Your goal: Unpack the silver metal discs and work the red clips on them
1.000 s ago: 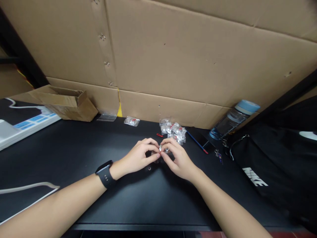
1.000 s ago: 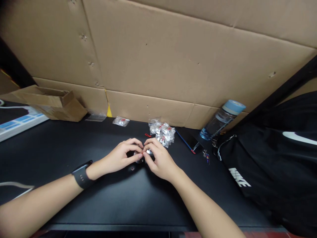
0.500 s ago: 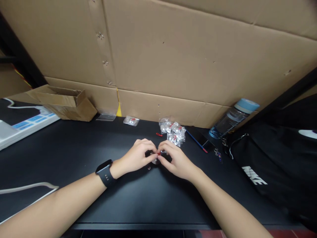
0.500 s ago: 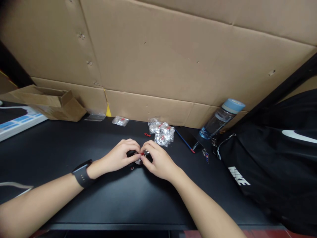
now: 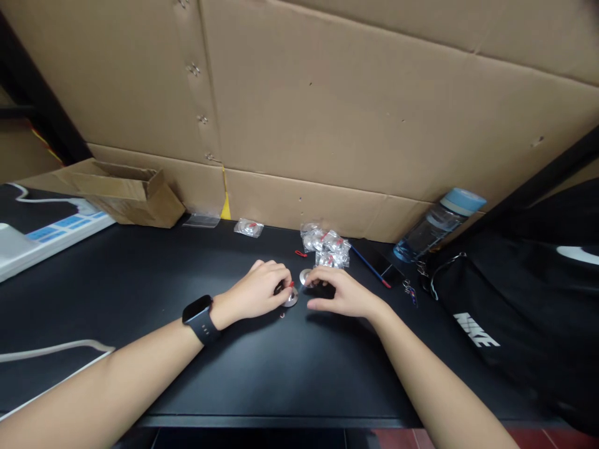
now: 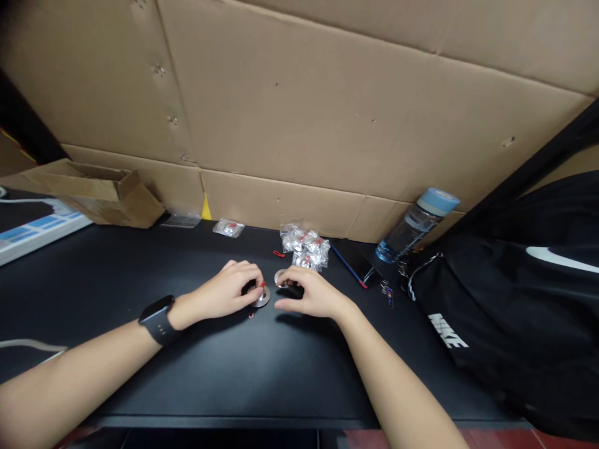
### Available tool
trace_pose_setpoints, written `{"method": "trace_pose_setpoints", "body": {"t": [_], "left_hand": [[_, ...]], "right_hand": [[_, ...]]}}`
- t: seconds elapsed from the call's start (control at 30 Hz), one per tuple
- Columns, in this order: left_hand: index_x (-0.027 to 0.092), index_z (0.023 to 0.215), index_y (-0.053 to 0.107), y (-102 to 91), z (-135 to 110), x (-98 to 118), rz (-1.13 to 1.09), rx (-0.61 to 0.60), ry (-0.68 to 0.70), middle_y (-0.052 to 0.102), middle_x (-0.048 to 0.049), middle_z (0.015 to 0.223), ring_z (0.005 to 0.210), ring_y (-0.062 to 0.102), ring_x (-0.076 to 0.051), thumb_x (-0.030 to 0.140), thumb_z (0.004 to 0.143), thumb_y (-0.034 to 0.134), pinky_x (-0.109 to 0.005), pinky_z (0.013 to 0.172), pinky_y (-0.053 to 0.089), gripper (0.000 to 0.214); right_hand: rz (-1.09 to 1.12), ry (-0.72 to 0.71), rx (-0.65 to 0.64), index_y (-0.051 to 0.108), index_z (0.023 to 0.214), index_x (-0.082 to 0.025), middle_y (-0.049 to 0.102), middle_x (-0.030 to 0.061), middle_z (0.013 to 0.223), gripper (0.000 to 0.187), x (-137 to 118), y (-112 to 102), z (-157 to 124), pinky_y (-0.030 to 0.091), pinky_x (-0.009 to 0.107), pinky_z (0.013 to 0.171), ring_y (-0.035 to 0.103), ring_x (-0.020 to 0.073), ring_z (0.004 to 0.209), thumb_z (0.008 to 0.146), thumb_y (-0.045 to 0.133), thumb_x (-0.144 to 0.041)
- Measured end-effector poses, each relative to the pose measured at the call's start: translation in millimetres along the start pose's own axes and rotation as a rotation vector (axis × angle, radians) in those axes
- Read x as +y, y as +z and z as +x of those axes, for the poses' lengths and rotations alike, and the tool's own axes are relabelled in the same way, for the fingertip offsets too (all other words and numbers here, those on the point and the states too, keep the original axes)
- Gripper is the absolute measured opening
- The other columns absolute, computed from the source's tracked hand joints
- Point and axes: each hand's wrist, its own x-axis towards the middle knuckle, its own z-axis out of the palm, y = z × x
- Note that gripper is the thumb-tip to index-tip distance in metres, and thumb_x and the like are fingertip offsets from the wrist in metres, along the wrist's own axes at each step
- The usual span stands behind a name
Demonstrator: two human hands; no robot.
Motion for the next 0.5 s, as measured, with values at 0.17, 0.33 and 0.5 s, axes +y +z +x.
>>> {"method": "trace_pose_setpoints", "body": {"t": [0.17,0.33,0.5], "left_hand": [[0.022,0.088,0.066,-6.2,-1,-1,0.049,-0.008,0.022,0.07,-0.0014,0.091,0.095,0.06,-0.022,0.035,0.097,0.06,-0.036,0.085,0.036,0.016],[0.025,0.104,0.067,-21.0,-2,-6,0.061,-0.018,0.067,0.071,-0.0018,0.105,0.108,0.06,-0.024,0.037,0.095,0.065,-0.038,0.094,0.037,0.016],[0.024,0.112,0.065,-39.4,-5,-26,0.162,0.026,-0.002,0.071,-0.0051,0.112,0.108,0.063,-0.025,0.037,0.099,0.06,-0.039,0.094,0.041,0.019]], "right_hand": [[-0.078,0.029,-0.083,0.071,0.111,-0.024,0.067,0.0067,0.116,0.035,-9,-1,-2,0.051,0.039,0.101,0.064,0.0244,0.111,0.081,0.087,-0.035],[-0.124,0.065,-0.024,0.067,0.129,-0.025,0.063,0.0099,0.137,0.044,-4,-2,-6,0.045,0.044,0.113,0.059,0.0259,0.128,0.087,0.081,-0.026],[-0.141,0.083,-0.027,0.07,0.125,-0.024,0.071,0.0095,0.125,0.038,10,-9,-6,0.051,0.045,0.106,0.066,0.0258,0.117,0.089,0.08,-0.03]]}}
